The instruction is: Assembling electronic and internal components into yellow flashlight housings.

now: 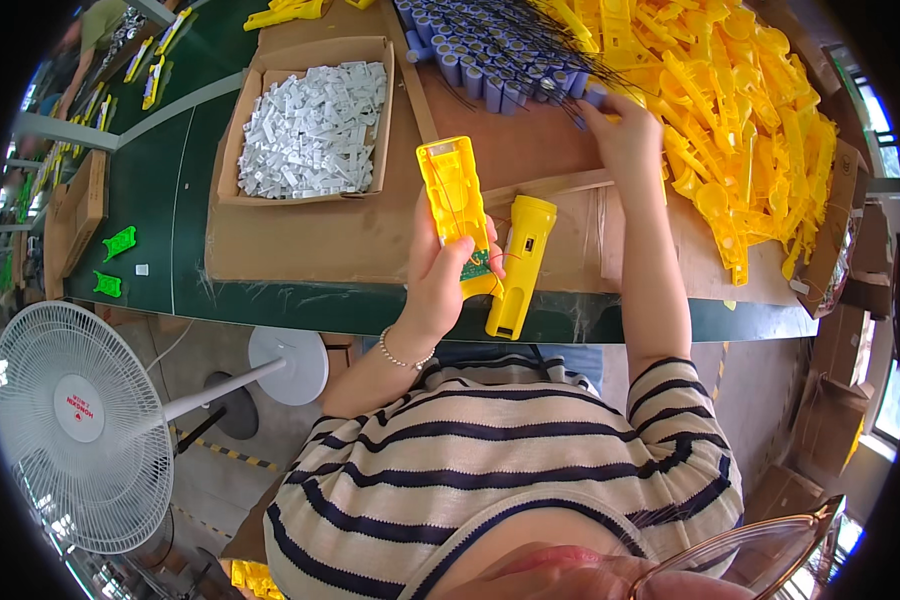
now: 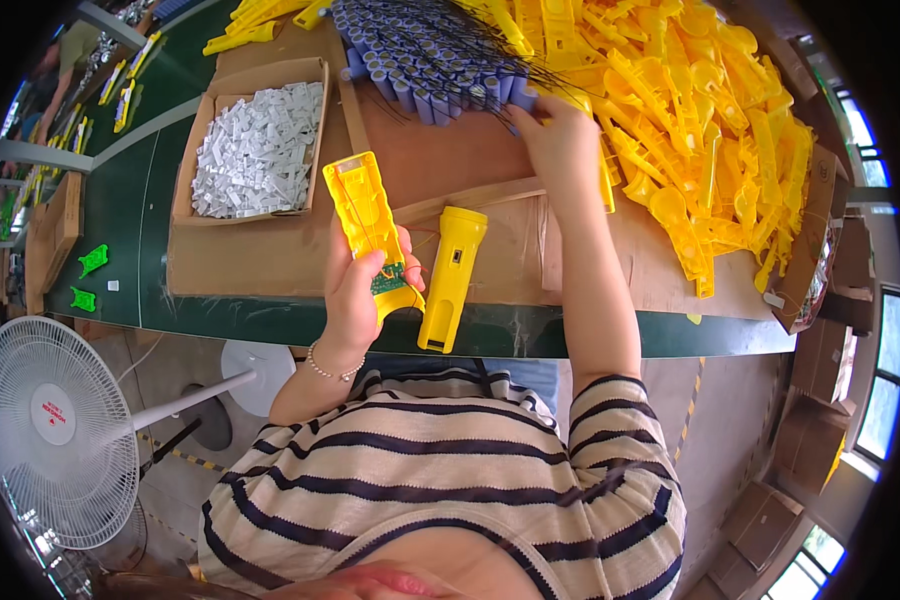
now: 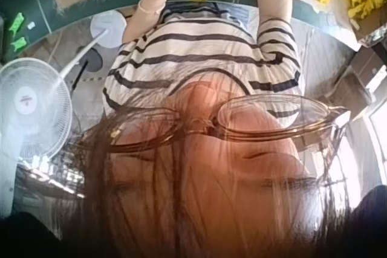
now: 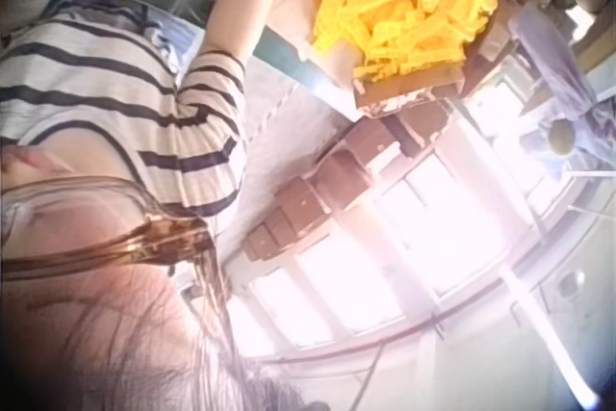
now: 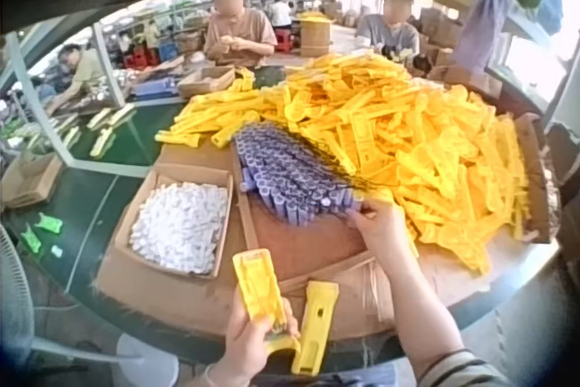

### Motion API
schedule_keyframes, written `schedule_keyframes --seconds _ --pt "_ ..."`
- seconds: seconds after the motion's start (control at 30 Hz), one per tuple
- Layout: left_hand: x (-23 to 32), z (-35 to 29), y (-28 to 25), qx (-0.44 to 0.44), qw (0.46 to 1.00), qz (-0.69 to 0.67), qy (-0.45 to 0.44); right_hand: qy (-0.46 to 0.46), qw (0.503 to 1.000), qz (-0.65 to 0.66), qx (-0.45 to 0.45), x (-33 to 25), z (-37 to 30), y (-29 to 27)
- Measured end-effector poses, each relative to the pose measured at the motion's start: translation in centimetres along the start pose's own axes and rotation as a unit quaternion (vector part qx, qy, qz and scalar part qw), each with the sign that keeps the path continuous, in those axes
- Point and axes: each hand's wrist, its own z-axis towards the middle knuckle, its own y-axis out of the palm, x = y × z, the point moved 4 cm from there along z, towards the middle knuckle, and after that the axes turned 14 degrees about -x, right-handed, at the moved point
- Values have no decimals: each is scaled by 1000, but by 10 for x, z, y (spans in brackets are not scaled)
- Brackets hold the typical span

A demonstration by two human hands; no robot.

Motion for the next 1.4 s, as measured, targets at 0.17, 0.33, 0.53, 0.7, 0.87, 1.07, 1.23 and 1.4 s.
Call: schedule_keyframes --seconds 0.17,0.33,0.53,0.7,0.87,1.07,1.23,1.4 --pt "-4 0 3 -9 1000 -10 -7 62 968 242 0 -29 -87 -62" --pt "-4 -5 27 -64 984 166 23 24 927 317 -197 -90 -139 -29" --pt "-3 -15 38 -97 938 332 27 24 944 265 -195 -86 -144 -11" --pt "-3 -24 41 -132 921 367 8 46 954 208 -212 -90 -151 -16" --pt "7 -30 54 -144 895 418 54 38 942 184 -277 -88 -151 -19" --pt "4 -35 52 -139 928 345 31 31 947 236 -213 -90 -158 -12" --pt "6 -36 59 -137 974 178 -15 15 955 251 -157 -98 -162 -16" --pt "10 -35 63 -159 982 105 -16 19 931 306 -197 -96 -160 -16"
